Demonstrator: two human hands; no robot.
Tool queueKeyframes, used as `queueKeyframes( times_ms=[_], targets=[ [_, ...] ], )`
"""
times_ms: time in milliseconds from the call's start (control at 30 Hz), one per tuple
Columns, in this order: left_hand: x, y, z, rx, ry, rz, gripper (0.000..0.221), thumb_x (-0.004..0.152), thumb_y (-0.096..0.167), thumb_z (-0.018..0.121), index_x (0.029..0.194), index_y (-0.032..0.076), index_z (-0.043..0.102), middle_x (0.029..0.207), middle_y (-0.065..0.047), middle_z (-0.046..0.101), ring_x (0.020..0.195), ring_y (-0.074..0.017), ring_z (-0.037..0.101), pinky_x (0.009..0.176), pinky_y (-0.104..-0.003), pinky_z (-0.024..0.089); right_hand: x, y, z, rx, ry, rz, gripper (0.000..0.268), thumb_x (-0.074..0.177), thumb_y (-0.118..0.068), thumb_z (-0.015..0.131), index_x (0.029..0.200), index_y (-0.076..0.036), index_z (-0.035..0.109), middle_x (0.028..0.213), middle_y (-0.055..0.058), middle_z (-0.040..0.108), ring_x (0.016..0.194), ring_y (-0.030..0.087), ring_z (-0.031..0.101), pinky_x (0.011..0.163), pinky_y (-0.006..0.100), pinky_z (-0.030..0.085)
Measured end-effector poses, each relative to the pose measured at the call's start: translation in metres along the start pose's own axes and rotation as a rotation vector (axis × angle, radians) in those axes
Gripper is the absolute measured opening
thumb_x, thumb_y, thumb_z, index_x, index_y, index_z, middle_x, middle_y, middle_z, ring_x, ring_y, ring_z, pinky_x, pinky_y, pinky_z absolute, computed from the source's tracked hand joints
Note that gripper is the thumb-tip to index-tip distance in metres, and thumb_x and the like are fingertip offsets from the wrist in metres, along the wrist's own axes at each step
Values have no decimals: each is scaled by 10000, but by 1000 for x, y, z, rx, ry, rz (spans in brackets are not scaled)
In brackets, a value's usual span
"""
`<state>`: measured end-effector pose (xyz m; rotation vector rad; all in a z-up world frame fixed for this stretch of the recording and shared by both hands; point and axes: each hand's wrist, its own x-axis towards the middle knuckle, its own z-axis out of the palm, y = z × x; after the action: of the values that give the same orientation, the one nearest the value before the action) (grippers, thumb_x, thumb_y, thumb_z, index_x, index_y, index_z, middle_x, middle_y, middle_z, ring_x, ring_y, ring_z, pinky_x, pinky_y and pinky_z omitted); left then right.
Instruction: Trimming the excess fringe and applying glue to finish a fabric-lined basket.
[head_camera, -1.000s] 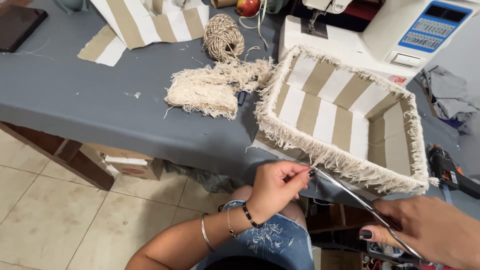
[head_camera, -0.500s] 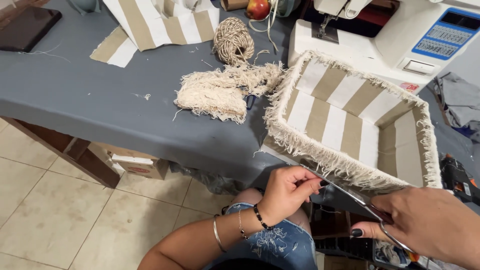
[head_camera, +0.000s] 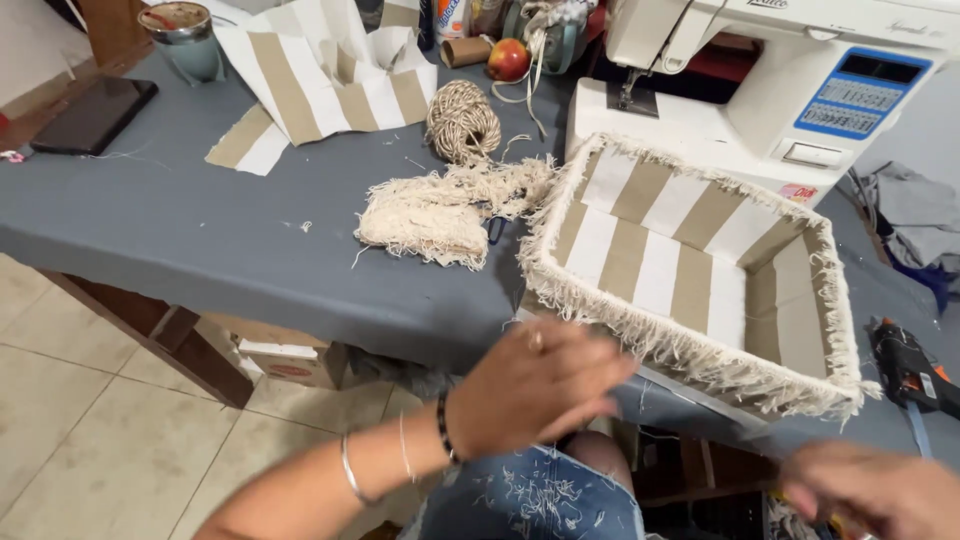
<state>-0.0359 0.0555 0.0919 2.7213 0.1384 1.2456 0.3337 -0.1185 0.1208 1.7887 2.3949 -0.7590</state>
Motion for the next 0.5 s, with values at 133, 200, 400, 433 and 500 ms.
queueKeyframes(
  times_ms=[133, 200, 400, 433, 500],
  targets=[
    [55, -5, -17, 250, 43, 97, 328, 1020, -38, 591, 1339, 29, 633, 1231, -98, 725, 1202, -256, 651, 1138, -498, 456, -32, 14, -3, 252, 647, -103, 607, 769, -706, 602, 836, -135, 797, 661, -92, 722, 416, 22, 502, 384, 217, 389],
    [74, -14, -2, 232, -129, 113, 301, 1025, 71, 528, 1308, 50, 631, 1105, -85, 743, 1206, -315, 636, 1166, -559, 370, -40, 14, 12, 314, 771, 38, 514, 833, -523, 573, 931, -54, 760, 806, 7, 726, 660, 103, 578, 598, 256, 433],
    [136, -2, -26, 78, -729, -18, 387, 961, 1, 369, 792, 147, 685, 691, -28, 711, 1050, -305, 659, 1233, -732, 78, -48, -12, 13, 325, 959, 228, 470, 931, -410, 544, 652, -33, 576, 1151, 77, 783, 990, 199, 716, 818, 355, 483],
    [143, 4, -36, 52, -860, -90, 485, 1046, 65, 299, 814, 150, 716, 687, -33, 705, 1138, -304, 647, 1278, -699, 4, -47, -18, 13, 310, 966, 338, 506, 934, -442, 550, 648, -26, 583, 1110, 55, 792, 989, 213, 734, 842, 373, 497],
    [129, -21, -26, -17, -717, 84, 244, 915, 103, 512, 749, 165, 679, 674, 0, 698, 1053, -277, 644, 1232, -722, 36, -53, -7, 25, 379, 970, 356, 488, 930, -455, 552, 686, -32, 578, 1083, 80, 785, 1003, 221, 720, 840, 387, 520]
  ],
)
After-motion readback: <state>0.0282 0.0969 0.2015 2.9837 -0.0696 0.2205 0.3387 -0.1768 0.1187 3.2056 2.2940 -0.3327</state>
